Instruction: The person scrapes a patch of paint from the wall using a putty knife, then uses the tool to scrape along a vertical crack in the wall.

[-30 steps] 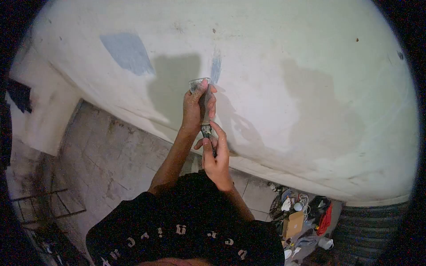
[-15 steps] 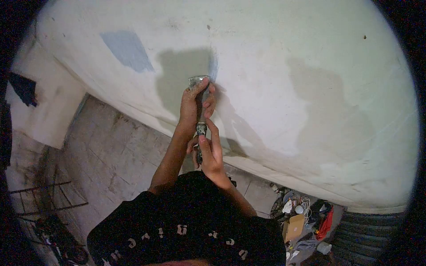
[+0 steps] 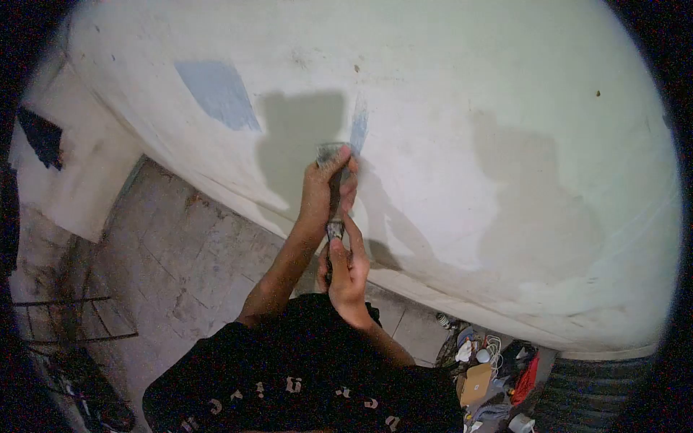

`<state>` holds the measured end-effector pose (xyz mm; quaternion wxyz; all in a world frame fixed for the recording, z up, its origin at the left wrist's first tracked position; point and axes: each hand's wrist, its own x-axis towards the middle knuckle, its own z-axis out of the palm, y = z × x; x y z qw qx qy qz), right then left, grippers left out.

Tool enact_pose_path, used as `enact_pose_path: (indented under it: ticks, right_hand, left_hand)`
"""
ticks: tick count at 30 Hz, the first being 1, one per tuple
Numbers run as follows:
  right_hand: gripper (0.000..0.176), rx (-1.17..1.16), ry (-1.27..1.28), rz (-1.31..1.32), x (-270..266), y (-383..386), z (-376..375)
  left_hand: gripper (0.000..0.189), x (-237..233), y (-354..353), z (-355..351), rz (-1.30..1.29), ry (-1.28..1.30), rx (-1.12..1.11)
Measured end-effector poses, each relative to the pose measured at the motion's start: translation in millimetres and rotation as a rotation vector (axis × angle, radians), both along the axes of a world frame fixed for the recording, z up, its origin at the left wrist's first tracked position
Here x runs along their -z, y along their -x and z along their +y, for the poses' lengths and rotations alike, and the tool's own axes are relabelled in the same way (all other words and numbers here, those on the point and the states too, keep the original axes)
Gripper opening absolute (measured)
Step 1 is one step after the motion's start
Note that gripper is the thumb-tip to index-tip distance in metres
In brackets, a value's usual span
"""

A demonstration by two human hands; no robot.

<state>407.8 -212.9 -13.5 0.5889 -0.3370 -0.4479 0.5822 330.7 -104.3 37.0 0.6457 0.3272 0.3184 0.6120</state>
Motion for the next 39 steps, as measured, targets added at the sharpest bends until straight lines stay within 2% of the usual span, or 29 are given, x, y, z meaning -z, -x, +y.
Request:
enact_pose_path:
  ticks: [4, 6, 10, 13, 16, 22, 25, 27, 30, 34, 38, 39]
  right_hand:
    - [0.050, 0.026, -0.004, -0.005, -12, 8, -1]
    - [0.051, 0.051, -0.028, -0.016, 0, 8, -3]
    - [0.052, 0.039, 0.034, 0.064, 3, 7, 1]
    - [0.051, 0.043, 0.025, 0.075, -13, 14, 0]
    - [0.049, 0.044, 0.043, 0.061, -1, 9, -2]
    - [0.046, 0.066, 0.104, 0.068, -16, 17, -2]
    - [0.046, 0.088, 0.065, 0.031, 3, 10, -2]
    - [0.046, 0.066, 0.041, -0.005, -9, 7, 7]
    - [0.046, 0.081, 0.062, 0.014, -24, 13, 8]
    - [0.045, 0.094, 0.063, -0.033, -11, 6, -1]
    - [0.044, 0.114, -0.003, -0.061, -26, 8, 12]
    - [0.044, 0.123, -0.025, -0.066, -29, 13, 12]
  left_hand:
    - [0.036, -3, 6, 3, -0.022, -0.024, 0.049]
    - [0.037, -4, 6, 2, -0.012, -0.038, 0.063]
    - [0.037, 1, 5, 6, 0.002, -0.030, 0.011]
    - [0.037, -10, 6, -2, 0.048, -0.045, -0.007]
    - [0.037, -7, 6, 0, 0.038, -0.037, -0.010]
    - [0.036, -6, 7, -3, 0.034, -0.038, -0.014]
    - [0.035, -5, 5, 0, 0.065, -0.028, -0.032]
    - [0.035, -6, 3, -1, 0.043, -0.044, -0.047]
    - [0.034, -29, 8, 5, 0.052, -0.090, -0.097]
    - [0.034, 2, 0, -3, 0.105, -0.006, -0.075]
    - [0.034, -29, 4, 2, 0.110, -0.119, -0.119]
    - [0.034, -25, 4, -1, 0.126, -0.091, -0.096]
